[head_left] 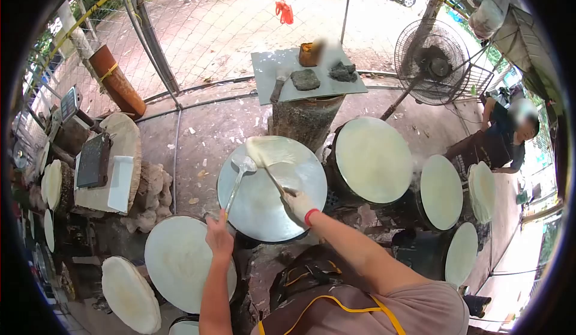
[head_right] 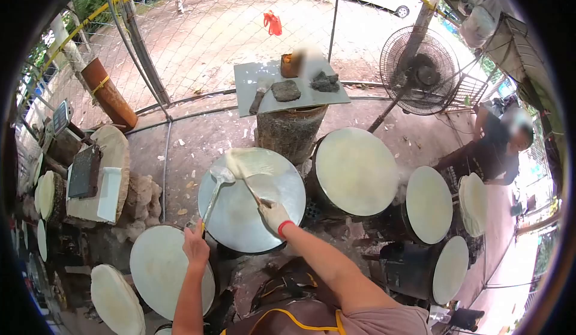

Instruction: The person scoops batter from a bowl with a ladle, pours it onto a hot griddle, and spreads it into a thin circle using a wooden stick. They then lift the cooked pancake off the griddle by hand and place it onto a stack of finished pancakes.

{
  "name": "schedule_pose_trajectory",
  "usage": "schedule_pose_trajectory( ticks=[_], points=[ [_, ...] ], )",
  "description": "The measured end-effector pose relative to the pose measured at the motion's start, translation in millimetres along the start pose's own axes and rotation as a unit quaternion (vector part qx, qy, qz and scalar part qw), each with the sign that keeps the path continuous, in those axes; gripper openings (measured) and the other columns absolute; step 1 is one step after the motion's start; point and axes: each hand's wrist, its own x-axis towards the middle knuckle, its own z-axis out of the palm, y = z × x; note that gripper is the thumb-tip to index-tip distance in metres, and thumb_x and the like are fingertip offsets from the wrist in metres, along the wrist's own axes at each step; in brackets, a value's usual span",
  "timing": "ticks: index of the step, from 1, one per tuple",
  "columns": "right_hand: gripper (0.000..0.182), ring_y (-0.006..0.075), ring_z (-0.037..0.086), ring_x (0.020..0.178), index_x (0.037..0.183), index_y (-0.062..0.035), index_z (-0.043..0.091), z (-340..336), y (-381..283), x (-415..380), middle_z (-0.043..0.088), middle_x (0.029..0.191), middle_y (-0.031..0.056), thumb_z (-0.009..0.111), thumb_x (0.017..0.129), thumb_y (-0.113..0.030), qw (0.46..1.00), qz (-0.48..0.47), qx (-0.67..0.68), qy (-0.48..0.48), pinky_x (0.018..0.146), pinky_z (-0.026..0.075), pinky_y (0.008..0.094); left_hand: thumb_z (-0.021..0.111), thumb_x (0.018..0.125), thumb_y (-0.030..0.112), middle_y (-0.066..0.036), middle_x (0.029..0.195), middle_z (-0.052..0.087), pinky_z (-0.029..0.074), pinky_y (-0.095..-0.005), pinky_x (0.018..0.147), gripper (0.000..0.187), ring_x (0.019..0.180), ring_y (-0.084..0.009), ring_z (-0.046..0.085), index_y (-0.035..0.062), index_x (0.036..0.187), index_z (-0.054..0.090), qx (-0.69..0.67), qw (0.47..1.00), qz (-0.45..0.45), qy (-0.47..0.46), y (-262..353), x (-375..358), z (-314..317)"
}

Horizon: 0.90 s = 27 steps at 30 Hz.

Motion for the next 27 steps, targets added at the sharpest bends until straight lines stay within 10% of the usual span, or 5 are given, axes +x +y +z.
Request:
schedule_pose_trajectory(
  ticks=[7,13,17,21,27],
  points=[
    [0.038,0.0154,0.061,0.079,0.118,0.0010,0.056,-36,32,25,0.066,0.092,0.0145,0.052,0.086,-0.018,0.992,0.022,0.079,0.092,0.071,0.047,0.0284,0.052,0.077,-0.001,-0.012,0.085,0.044,0.044,-0.0418,0.059,0.053,0.073,-0.0315,0.053,0.0218,0.125,0.051,0.010,0.999,-0.046,0.003,-21,-36,-6],
    [0.038,0.0093,0.054,0.064,0.115,-0.0004,0.059,-30,32,43,0.063,0.082,0.0048,0.056,0.084,-0.021,0.972,0.037,0.062,-0.225,0.058,0.044,0.0241,0.052,0.080,0.002,-0.010,0.084,0.044,0.045,-0.0406,0.062,0.047,0.075,-0.0302,0.054,0.0210,0.123,0.054,0.006,0.997,-0.077,0.000,-4,-72,-17],
    [0.041,0.0129,0.056,0.070,0.114,0.0007,0.059,-57,24,46,0.065,0.085,0.0075,0.059,0.082,-0.025,0.998,-0.038,0.032,-0.038,0.064,0.045,0.0255,0.057,0.073,-0.002,-0.013,0.088,0.047,0.045,-0.0385,0.065,0.048,0.077,-0.0310,0.053,0.0114,0.118,0.056,-0.097,0.990,-0.097,0.039,-12,-108,-17],
    [0.040,0.0189,0.059,0.073,0.116,-0.0054,0.059,-17,0,57,0.066,0.087,0.0133,0.055,0.083,-0.027,0.968,-0.057,-0.122,-0.213,0.068,0.046,0.0317,0.055,0.071,-0.004,-0.012,0.090,0.051,0.046,-0.0336,0.066,0.044,0.077,-0.0266,0.053,-0.0005,0.115,0.054,-0.205,0.969,-0.052,0.126,7,-115,-1],
    [0.047,0.0243,0.062,0.095,0.114,-0.0041,0.061,-63,36,100,0.065,0.101,0.0176,0.059,0.081,-0.038,0.986,-0.058,-0.096,-0.120,0.082,0.046,0.0340,0.046,0.079,-0.002,-0.003,0.070,0.047,0.041,-0.0249,0.050,0.032,0.054,-0.0096,0.047,-0.0020,0.111,0.051,-0.559,0.778,-0.280,0.063,66,-120,-27]
  ],
)
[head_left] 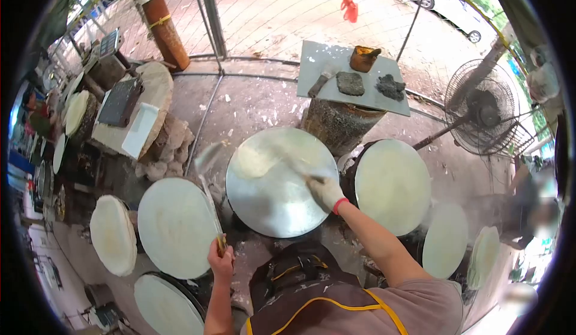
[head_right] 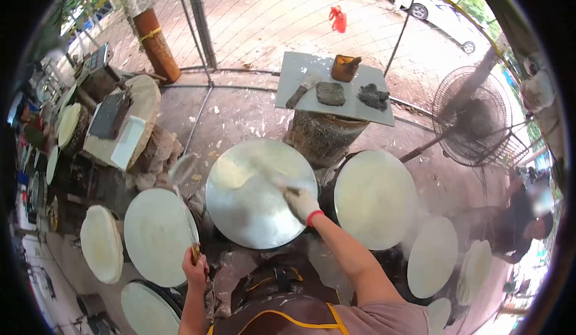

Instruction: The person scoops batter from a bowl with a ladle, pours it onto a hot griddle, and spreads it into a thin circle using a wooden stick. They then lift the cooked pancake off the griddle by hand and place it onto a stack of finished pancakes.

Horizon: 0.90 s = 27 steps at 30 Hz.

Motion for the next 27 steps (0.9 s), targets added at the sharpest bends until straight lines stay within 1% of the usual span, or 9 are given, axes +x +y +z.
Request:
schedule_pose_trajectory(
  ticks=[5,10,12,16,21,22,23,25,27],
  points=[
    [0.040,0.0070,0.051,0.068,0.114,-0.0028,0.060,4,-51,1,0.064,0.087,0.0039,0.059,0.085,-0.031,0.961,0.061,-0.102,-0.249,0.063,0.044,0.0227,0.040,0.083,-0.001,0.000,0.063,0.038,0.036,-0.0243,0.042,0.019,0.044,-0.0071,0.035,0.0027,0.101,0.044,-0.185,0.982,-0.030,0.018,-1,-22,41],
    [0.034,0.0040,0.043,0.057,0.108,-0.0037,0.063,-29,-27,26,0.057,0.072,-0.0028,0.063,0.084,-0.028,0.984,-0.003,-0.018,-0.179,0.049,0.035,0.0190,0.046,0.086,0.005,0.001,0.062,0.036,0.033,-0.0229,0.040,0.014,0.044,-0.0064,0.034,0.0054,0.100,0.044,-0.194,0.975,-0.054,0.097,11,-61,55],
    [0.043,0.0096,0.050,0.055,0.110,-0.0044,0.063,-12,-10,66,0.062,0.076,0.0048,0.058,0.084,-0.038,0.980,-0.088,-0.036,-0.173,0.050,0.042,0.0254,0.047,0.086,0.004,0.002,0.062,0.036,0.032,-0.0226,0.040,0.013,0.044,-0.0063,0.033,0.0061,0.099,0.044,-0.230,0.962,-0.069,0.127,10,-71,55],
    [0.033,0.0065,0.040,0.041,0.109,-0.0079,0.061,-34,-25,23,0.052,0.064,0.0015,0.058,0.086,-0.031,0.882,0.098,-0.014,-0.461,0.034,0.030,0.0234,0.049,0.086,0.004,0.003,0.062,0.035,0.031,-0.0227,0.038,0.014,0.043,-0.0068,0.032,0.0088,0.099,0.045,-0.246,0.947,-0.083,0.191,4,-94,47],
    [0.032,0.0048,0.036,0.043,0.115,-0.0090,0.057,-81,-34,11,0.048,0.063,-0.0033,0.057,0.087,-0.025,0.905,0.155,-0.019,-0.396,0.038,0.026,0.0207,0.052,0.087,0.007,0.002,0.061,0.036,0.030,-0.0227,0.038,0.014,0.041,-0.0075,0.033,0.0080,0.098,0.045,-0.264,0.931,-0.095,0.234,-9,-115,44],
    [0.033,0.0041,0.039,0.047,0.119,-0.0099,0.055,-66,-61,29,0.048,0.065,-0.0060,0.055,0.088,-0.021,0.883,0.145,-0.182,-0.408,0.041,0.027,0.0198,0.052,0.087,0.007,0.002,0.061,0.036,0.029,-0.0226,0.038,0.014,0.041,-0.0074,0.033,0.0078,0.099,0.045,-0.264,0.931,-0.096,0.234,-10,-118,44],
    [0.036,0.0072,0.039,0.038,0.113,-0.0127,0.057,-55,-14,73,0.046,0.055,-0.0029,0.060,0.080,-0.028,0.909,0.083,0.053,-0.405,0.033,0.027,0.0222,0.053,0.086,0.007,0.002,0.061,0.037,0.029,-0.0227,0.038,0.015,0.041,-0.0074,0.033,0.0078,0.099,0.045,-0.264,0.928,-0.105,0.240,-12,-120,45],
    [0.038,0.0072,0.039,0.040,0.116,-0.0100,0.055,-26,-45,78,0.047,0.058,-0.0025,0.056,0.083,-0.029,0.944,0.082,0.113,-0.299,0.036,0.030,0.0216,0.053,0.086,0.007,0.002,0.061,0.037,0.029,-0.0229,0.038,0.015,0.041,-0.0073,0.033,0.0077,0.100,0.045,-0.262,0.923,-0.121,0.253,-15,-123,48],
    [0.035,0.0072,0.038,0.041,0.114,-0.0086,0.055,-25,-57,65,0.047,0.059,-0.0021,0.056,0.085,-0.029,0.884,0.142,-0.017,-0.445,0.037,0.030,0.0217,0.053,0.086,0.007,0.001,0.061,0.037,0.029,-0.0232,0.038,0.015,0.041,-0.0072,0.033,0.0078,0.100,0.046,-0.271,0.921,-0.112,0.257,-12,-127,52]
  ],
)
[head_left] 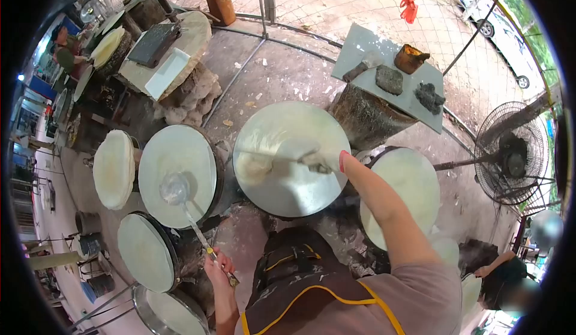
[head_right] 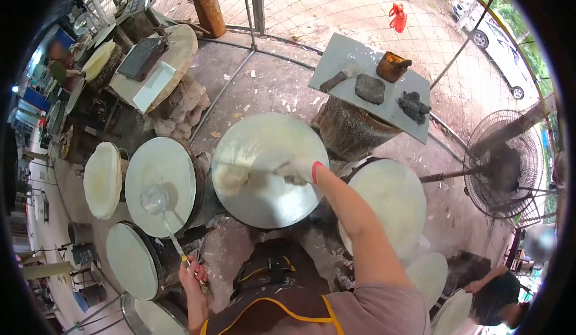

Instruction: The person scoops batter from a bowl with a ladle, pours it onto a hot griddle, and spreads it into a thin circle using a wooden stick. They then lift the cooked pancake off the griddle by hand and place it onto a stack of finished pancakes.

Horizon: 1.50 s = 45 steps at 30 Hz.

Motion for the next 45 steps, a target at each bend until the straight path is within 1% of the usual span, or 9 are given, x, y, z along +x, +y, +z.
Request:
schedule_pose_trajectory(
  ticks=[4,9,14,21,25,32,35,39,45],
  points=[
    [0.029,0.0048,0.037,0.040,0.102,-0.0071,0.062,-13,59,-59,0.049,0.058,-0.0004,0.056,0.088,-0.032,0.985,0.105,0.037,-0.129,0.034,0.026,0.0214,0.052,0.086,0.006,0.001,0.061,0.037,0.030,-0.0236,0.039,0.014,0.042,-0.0073,0.033,0.0079,0.099,0.047,0.000,1.000,0.024,-0.016,0,-12,-6],
    [0.028,0.0065,0.036,0.037,0.105,-0.0090,0.060,-40,45,-57,0.047,0.055,-0.0010,0.059,0.085,-0.029,0.993,-0.104,0.032,0.039,0.033,0.027,0.0225,0.050,0.087,0.006,0.001,0.061,0.038,0.030,-0.0232,0.039,0.011,0.042,-0.0074,0.034,0.0081,0.097,0.047,-0.012,1.000,0.014,-0.012,-16,-24,-17],
    [0.026,0.0067,0.034,0.037,0.105,-0.0126,0.061,-7,46,-24,0.049,0.059,-0.0012,0.058,0.086,-0.030,0.998,0.038,0.015,-0.041,0.033,0.025,0.0235,0.049,0.086,0.005,0.001,0.061,0.038,0.030,-0.0234,0.038,0.010,0.042,-0.0074,0.034,0.0075,0.096,0.048,-0.011,1.000,-0.008,-0.023,-23,-45,-21],
    [0.019,0.0068,0.040,0.037,0.092,-0.0103,0.060,11,65,-62,0.052,0.059,0.0013,0.063,0.084,-0.027,0.980,-0.062,0.054,0.180,0.031,0.028,0.0234,0.048,0.086,0.005,0.001,0.062,0.039,0.030,-0.0233,0.038,0.011,0.043,-0.0075,0.034,0.0060,0.097,0.046,-0.012,0.998,-0.017,-0.063,-17,-50,-44],
    [0.019,0.0067,0.036,0.039,0.100,-0.0124,0.057,39,108,-70,0.046,0.059,-0.0025,0.056,0.088,-0.028,0.998,0.023,0.038,0.037,0.034,0.027,0.0234,0.047,0.087,0.008,0.000,0.062,0.039,0.030,-0.0241,0.037,0.011,0.041,-0.0084,0.034,0.0054,0.098,0.046,-0.024,0.994,-0.032,-0.099,-8,-36,-78],
    [0.036,0.0055,0.049,0.059,0.119,-0.0076,0.055,248,164,-94,0.059,0.083,-0.0042,0.059,0.086,-0.023,0.920,-0.083,0.271,0.269,0.045,0.038,0.0199,0.045,0.089,0.010,-0.002,0.062,0.040,0.033,-0.0259,0.034,0.015,0.037,-0.0100,0.035,0.0029,0.102,0.047,-0.023,0.965,-0.088,-0.245,16,14,-187],
    [0.040,0.0072,0.053,0.067,0.120,-0.0036,0.054,327,120,-23,0.061,0.086,0.0010,0.057,0.086,-0.026,0.928,-0.146,0.279,0.199,0.056,0.044,0.0223,0.045,0.088,0.008,-0.003,0.062,0.040,0.033,-0.0255,0.034,0.015,0.037,-0.0097,0.036,0.0027,0.102,0.047,-0.047,0.960,-0.124,-0.246,37,25,-226],
    [0.044,0.0193,0.059,0.071,0.114,0.0018,0.056,336,131,137,0.065,0.090,0.0103,0.056,0.086,-0.033,0.838,-0.308,0.183,0.410,0.064,0.048,0.0326,0.044,0.087,0.007,-0.003,0.062,0.040,0.032,-0.0243,0.033,0.017,0.038,-0.0096,0.035,0.0026,0.103,0.046,-0.006,0.966,-0.114,-0.234,55,35,-275],
    [0.041,0.0395,0.058,0.097,0.114,-0.0071,0.057,451,107,78,0.060,0.099,0.0260,0.045,0.088,-0.036,0.788,-0.061,0.118,0.602,0.084,0.044,0.0458,0.044,0.085,0.007,-0.003,0.061,0.038,0.031,-0.0258,0.032,0.021,0.034,-0.0103,0.033,0.0029,0.105,0.044,-0.075,0.956,-0.165,-0.232,61,39,-318]
  ],
)
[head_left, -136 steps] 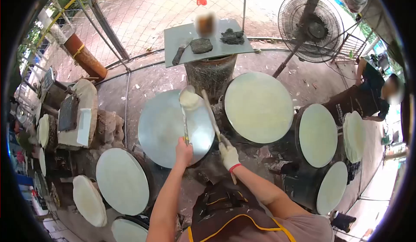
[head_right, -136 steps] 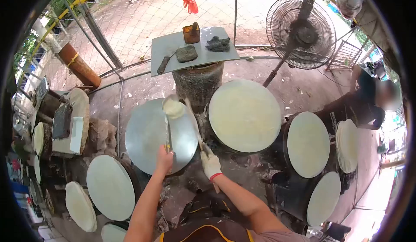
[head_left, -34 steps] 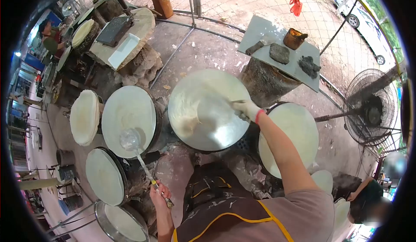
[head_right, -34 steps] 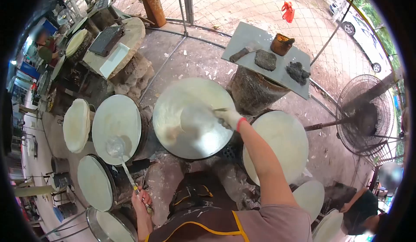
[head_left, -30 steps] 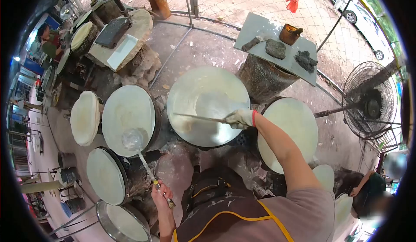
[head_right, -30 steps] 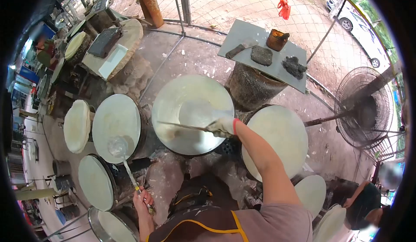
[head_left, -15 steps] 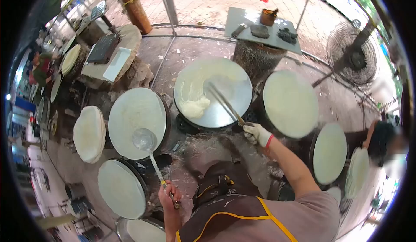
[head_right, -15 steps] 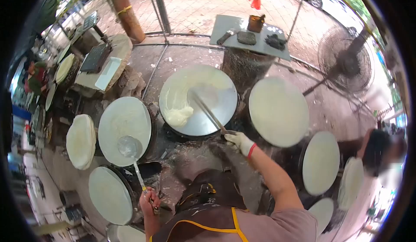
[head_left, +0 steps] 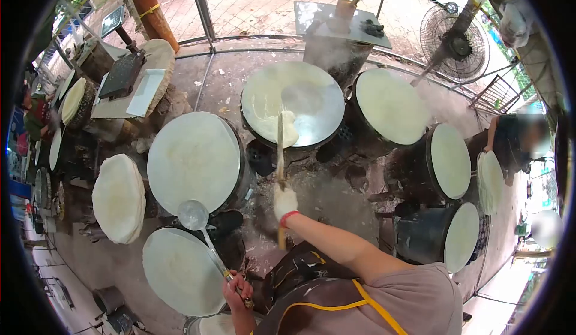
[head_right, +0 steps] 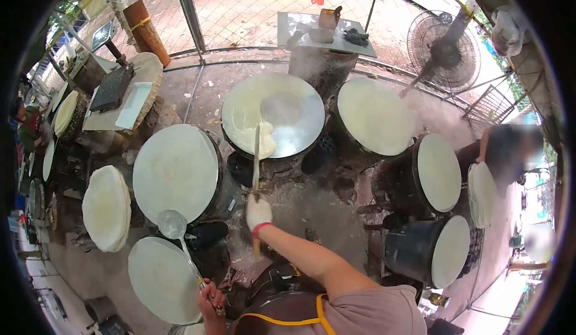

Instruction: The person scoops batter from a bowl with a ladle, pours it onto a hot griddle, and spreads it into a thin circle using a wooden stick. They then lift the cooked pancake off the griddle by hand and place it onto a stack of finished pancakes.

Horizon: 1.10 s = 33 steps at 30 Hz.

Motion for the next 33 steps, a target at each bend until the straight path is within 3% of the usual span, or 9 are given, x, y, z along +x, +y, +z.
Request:
schedule_pose_trajectory(
  ticks=[6,12,17,18,20,22,23,26,33],
  points=[
    [0.037,0.0402,0.059,0.088,0.108,-0.0050,0.059,5,7,55,0.062,0.089,0.0254,0.046,0.088,-0.033,0.998,-0.054,-0.012,0.016,0.076,0.046,0.0466,0.043,0.085,0.007,-0.003,0.060,0.037,0.030,-0.0269,0.032,0.023,0.034,-0.0107,0.032,0.0025,0.108,0.044,0.008,0.999,-0.019,-0.034,8,-2,-1],
    [0.036,0.0256,0.063,0.068,0.107,-0.0046,0.061,4,1,28,0.064,0.078,0.0141,0.049,0.088,-0.033,0.992,-0.029,0.091,0.084,0.064,0.047,0.0362,0.043,0.086,0.008,-0.004,0.059,0.036,0.030,-0.0268,0.032,0.027,0.033,-0.0103,0.031,0.0028,0.112,0.043,0.021,0.996,-0.012,-0.085,11,-2,12],
    [0.036,0.0276,0.063,0.071,0.102,-0.0016,0.060,-45,65,91,0.063,0.076,0.0173,0.048,0.089,-0.033,0.985,-0.142,-0.059,0.077,0.063,0.047,0.0385,0.046,0.087,0.009,-0.003,0.060,0.036,0.029,-0.0250,0.032,0.028,0.034,-0.0091,0.031,0.0032,0.114,0.042,0.056,0.994,-0.011,-0.094,2,-1,16],
    [0.038,0.0412,0.060,0.088,0.104,0.0000,0.058,-79,10,64,0.062,0.089,0.0263,0.051,0.087,-0.033,0.999,-0.025,-0.023,0.007,0.074,0.046,0.0450,0.047,0.087,0.010,-0.002,0.061,0.036,0.029,-0.0246,0.032,0.027,0.035,-0.0088,0.032,0.0034,0.113,0.042,0.050,0.994,-0.009,-0.097,-1,-2,19],
    [0.042,0.0409,0.059,0.090,0.107,0.0006,0.057,-76,14,82,0.061,0.092,0.0272,0.050,0.087,-0.035,0.989,0.008,0.147,-0.009,0.075,0.046,0.0439,0.048,0.087,0.010,-0.002,0.062,0.037,0.030,-0.0240,0.033,0.026,0.035,-0.0083,0.032,0.0037,0.112,0.043,0.036,0.994,-0.013,-0.107,-8,-2,22],
    [0.033,0.0205,0.051,0.056,0.100,-0.0015,0.058,-71,46,96,0.056,0.066,0.0094,0.049,0.089,-0.031,0.993,-0.119,0.011,-0.015,0.052,0.042,0.0333,0.050,0.088,0.011,-0.002,0.063,0.038,0.030,-0.0237,0.033,0.024,0.036,-0.0079,0.033,0.0041,0.109,0.043,0.016,0.992,-0.019,-0.123,-17,3,25],
    [0.048,0.0406,0.058,0.094,0.112,0.0000,0.056,-84,47,81,0.060,0.096,0.0276,0.048,0.087,-0.040,0.981,-0.157,-0.009,-0.113,0.080,0.046,0.0432,0.050,0.088,0.011,-0.002,0.063,0.038,0.030,-0.0238,0.033,0.023,0.036,-0.0079,0.033,0.0040,0.109,0.044,0.014,0.992,-0.018,-0.125,-21,4,30],
    [0.041,0.0395,0.059,0.088,0.108,0.0012,0.059,-121,68,74,0.060,0.093,0.0276,0.051,0.086,-0.033,0.988,-0.002,0.069,-0.136,0.075,0.046,0.0422,0.049,0.089,0.012,-0.002,0.064,0.039,0.031,-0.0241,0.033,0.022,0.037,-0.0079,0.034,0.0036,0.109,0.045,0.016,0.992,-0.016,-0.121,-37,5,50],
    [0.042,0.0412,0.058,0.090,0.108,0.0007,0.058,-195,70,135,0.060,0.095,0.0281,0.047,0.088,-0.034,0.984,-0.138,-0.085,-0.077,0.079,0.045,0.0453,0.048,0.091,0.013,-0.003,0.068,0.039,0.030,-0.0224,0.036,0.021,0.041,-0.0084,0.033,0.0020,0.109,0.046,-0.022,0.991,-0.010,-0.130,-86,9,136]
  ],
)
